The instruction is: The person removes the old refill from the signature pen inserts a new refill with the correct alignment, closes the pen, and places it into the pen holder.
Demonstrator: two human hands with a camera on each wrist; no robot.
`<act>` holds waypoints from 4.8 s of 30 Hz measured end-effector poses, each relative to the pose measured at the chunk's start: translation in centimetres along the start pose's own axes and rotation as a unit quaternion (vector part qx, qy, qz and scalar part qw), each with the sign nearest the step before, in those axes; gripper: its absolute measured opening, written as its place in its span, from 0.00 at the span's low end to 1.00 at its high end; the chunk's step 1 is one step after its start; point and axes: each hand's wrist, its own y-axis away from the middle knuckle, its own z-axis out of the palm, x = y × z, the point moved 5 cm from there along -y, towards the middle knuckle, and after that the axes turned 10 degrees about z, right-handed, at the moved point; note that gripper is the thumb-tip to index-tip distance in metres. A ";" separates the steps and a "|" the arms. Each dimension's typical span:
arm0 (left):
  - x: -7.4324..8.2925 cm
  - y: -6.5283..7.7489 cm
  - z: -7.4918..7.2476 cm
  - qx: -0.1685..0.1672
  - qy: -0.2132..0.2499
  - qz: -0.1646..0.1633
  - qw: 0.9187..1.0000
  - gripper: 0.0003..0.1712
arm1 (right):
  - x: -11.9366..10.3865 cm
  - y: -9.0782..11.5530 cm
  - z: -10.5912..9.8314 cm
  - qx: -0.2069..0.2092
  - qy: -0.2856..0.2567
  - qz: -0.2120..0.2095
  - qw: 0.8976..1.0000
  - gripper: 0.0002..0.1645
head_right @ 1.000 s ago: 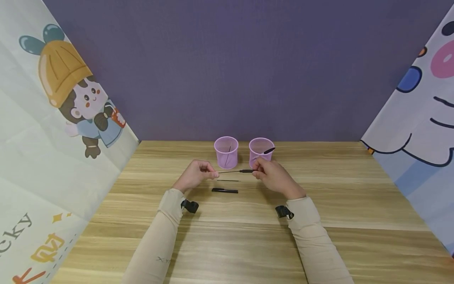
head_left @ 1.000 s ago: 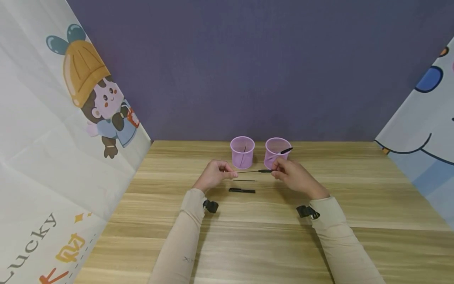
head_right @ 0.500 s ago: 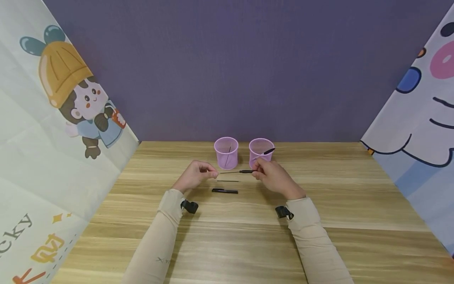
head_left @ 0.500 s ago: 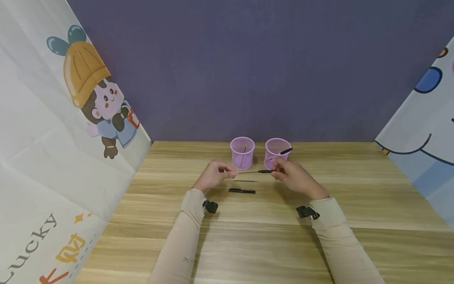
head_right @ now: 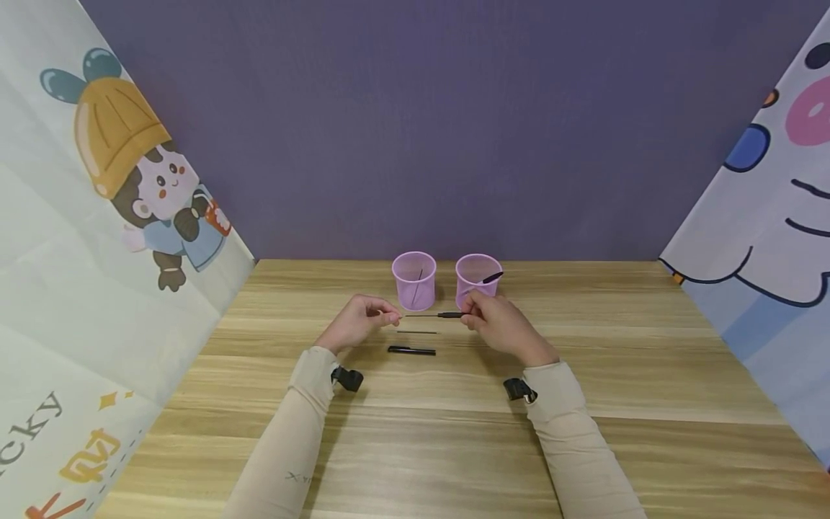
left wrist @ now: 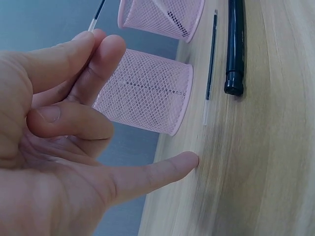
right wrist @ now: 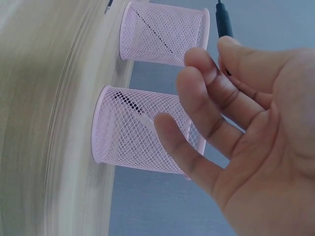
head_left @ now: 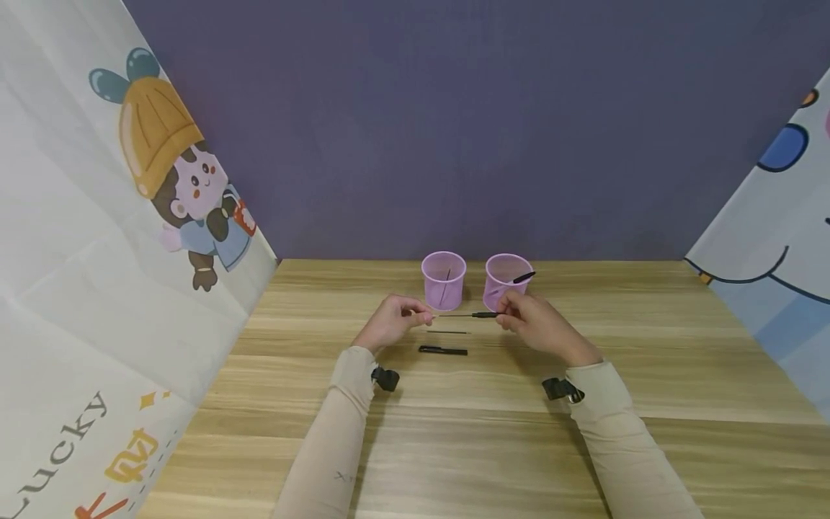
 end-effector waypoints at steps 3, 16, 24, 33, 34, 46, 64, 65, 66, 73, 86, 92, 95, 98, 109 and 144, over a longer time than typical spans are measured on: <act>0.0 0.1 0.0 0.000 0.001 -0.005 1.000 0.10 | -0.1 0.1 0.1 0.001 0.000 0.003 1.000 0.03; 0.2 0.6 -0.1 -0.004 0.008 0.003 1.000 0.11 | -0.8 0.7 0.4 0.005 -0.002 0.006 1.000 0.05; 0.3 0.8 -0.2 -0.010 0.006 0.010 1.000 0.11 | -1.1 1.1 0.7 0.002 0.001 0.013 1.000 0.06; 0.6 1.1 -0.3 -0.006 -0.004 0.013 1.000 0.12 | -1.2 1.5 1.1 -0.004 0.012 0.018 1.000 0.10; 0.7 1.1 -0.3 -0.005 -0.005 0.013 1.000 0.12 | -1.1 1.5 1.1 -0.004 0.013 0.018 1.000 0.11; 0.7 1.0 -0.2 -0.003 0.000 0.008 1.000 0.12 | -1.3 1.5 1.2 -0.004 0.026 0.019 0.999 0.12; 0.9 1.2 0.1 -0.004 0.023 0.000 1.000 0.10 | -1.2 1.3 1.5 -0.007 0.030 0.015 0.999 0.09; 0.9 1.2 0.1 -0.004 0.027 -0.002 1.000 0.10 | -1.3 1.3 1.5 -0.007 0.030 0.013 0.999 0.09; 0.8 1.2 0.1 -0.005 0.029 -0.003 1.000 0.10 | -1.3 1.3 1.5 -0.007 0.031 0.012 0.999 0.10; 1.0 1.3 0.4 -0.006 0.033 -0.001 0.999 0.06 | -1.3 1.3 1.5 0.004 0.039 0.008 0.999 0.10; 1.3 1.0 0.8 -0.014 0.012 0.021 1.000 0.06 | -1.3 1.3 1.5 0.003 0.039 0.010 0.999 0.10; 1.3 0.9 0.9 -0.015 0.008 0.024 1.000 0.07 | -1.3 1.3 1.5 0.000 0.038 0.009 0.999 0.10; 1.3 0.9 1.0 -0.017 0.000 0.026 1.000 0.08 | -1.2 1.3 1.4 0.004 0.043 0.009 0.999 0.10; 1.3 0.9 1.0 -0.019 -0.008 0.025 0.999 0.09 | -1.2 1.3 1.3 0.011 0.053 0.009 0.999 0.10; 0.7 0.7 0.8 -0.021 -0.064 0.021 0.998 0.08 | -0.8 1.3 0.3 0.040 0.075 0.015 0.996 0.13; 0.2 1.5 3.4 -0.145 -0.246 0.014 0.958 0.06 | -0.7 1.4 -0.3 0.034 0.065 0.022 0.997 0.13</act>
